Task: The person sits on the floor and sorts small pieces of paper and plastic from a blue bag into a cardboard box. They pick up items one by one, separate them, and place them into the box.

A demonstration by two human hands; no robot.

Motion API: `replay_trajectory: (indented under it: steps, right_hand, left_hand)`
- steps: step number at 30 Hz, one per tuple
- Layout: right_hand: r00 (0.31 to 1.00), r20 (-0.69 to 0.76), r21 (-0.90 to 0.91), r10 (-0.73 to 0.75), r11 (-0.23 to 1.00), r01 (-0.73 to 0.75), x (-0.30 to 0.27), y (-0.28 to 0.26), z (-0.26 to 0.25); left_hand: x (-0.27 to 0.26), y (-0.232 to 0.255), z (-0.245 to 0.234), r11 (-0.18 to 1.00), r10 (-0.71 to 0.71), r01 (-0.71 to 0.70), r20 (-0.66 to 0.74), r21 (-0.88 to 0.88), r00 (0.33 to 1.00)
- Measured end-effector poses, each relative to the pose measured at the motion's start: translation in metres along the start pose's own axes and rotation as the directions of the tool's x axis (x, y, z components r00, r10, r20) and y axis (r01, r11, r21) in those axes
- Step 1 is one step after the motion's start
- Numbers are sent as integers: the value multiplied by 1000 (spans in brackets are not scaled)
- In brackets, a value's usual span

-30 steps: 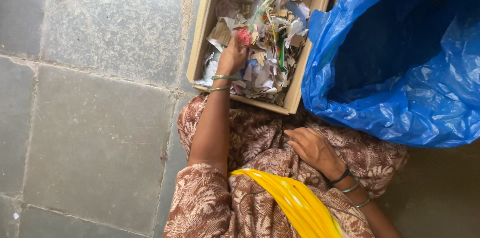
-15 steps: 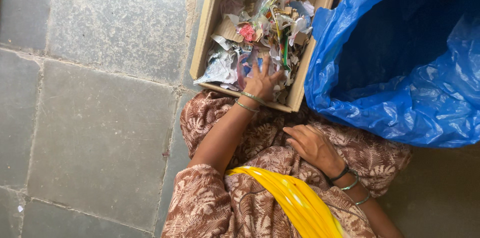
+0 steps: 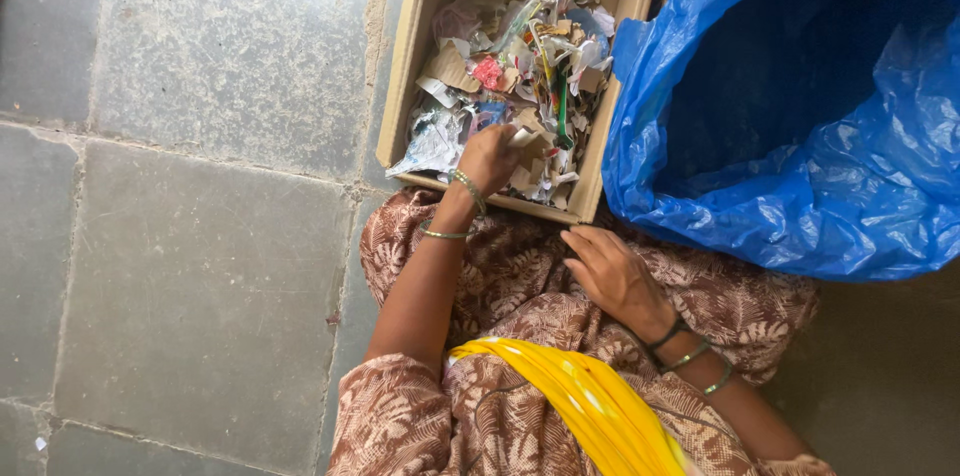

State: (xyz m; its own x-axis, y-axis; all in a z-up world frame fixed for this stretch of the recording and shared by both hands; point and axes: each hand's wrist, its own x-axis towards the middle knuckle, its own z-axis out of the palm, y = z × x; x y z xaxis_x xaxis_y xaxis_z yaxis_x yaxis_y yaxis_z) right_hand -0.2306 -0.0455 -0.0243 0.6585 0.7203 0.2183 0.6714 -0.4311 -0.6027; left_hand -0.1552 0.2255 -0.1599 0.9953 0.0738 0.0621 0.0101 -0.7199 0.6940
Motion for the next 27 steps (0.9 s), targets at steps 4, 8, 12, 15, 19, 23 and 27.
replay_trajectory:
  steps: [4,8,12,15,19,23,27]
  right_hand:
    - [983,-97,-273,-159,954,127,33,9,31]
    - [999,33,-348,6,938,5,36,28,52]
    - [1000,-4,-370,-12,929,10,24,30,53]
    - [999,-42,-258,-12,966,0,19,21,45]
    - [993,-33,-28,115,993,-116,15,5,28]
    - [976,-35,149,216,967,-209,19,-6,16]
    - [969,-64,172,238,959,-225,28,-11,16]
  left_hand:
    - [-23,27,-23,930,-218,225,55,-290,974]
    - [-35,37,-13,412,-357,359,214,-837,909]
    - [-27,22,2,36,-264,173,158,-984,952]
    - [-21,15,9,27,-248,160,148,-987,957]
    - [-18,17,6,11,-231,148,142,-989,962]
    - [-18,15,-3,-56,-255,138,148,-989,956]
    - [-18,8,-3,-108,-244,95,119,-990,962]
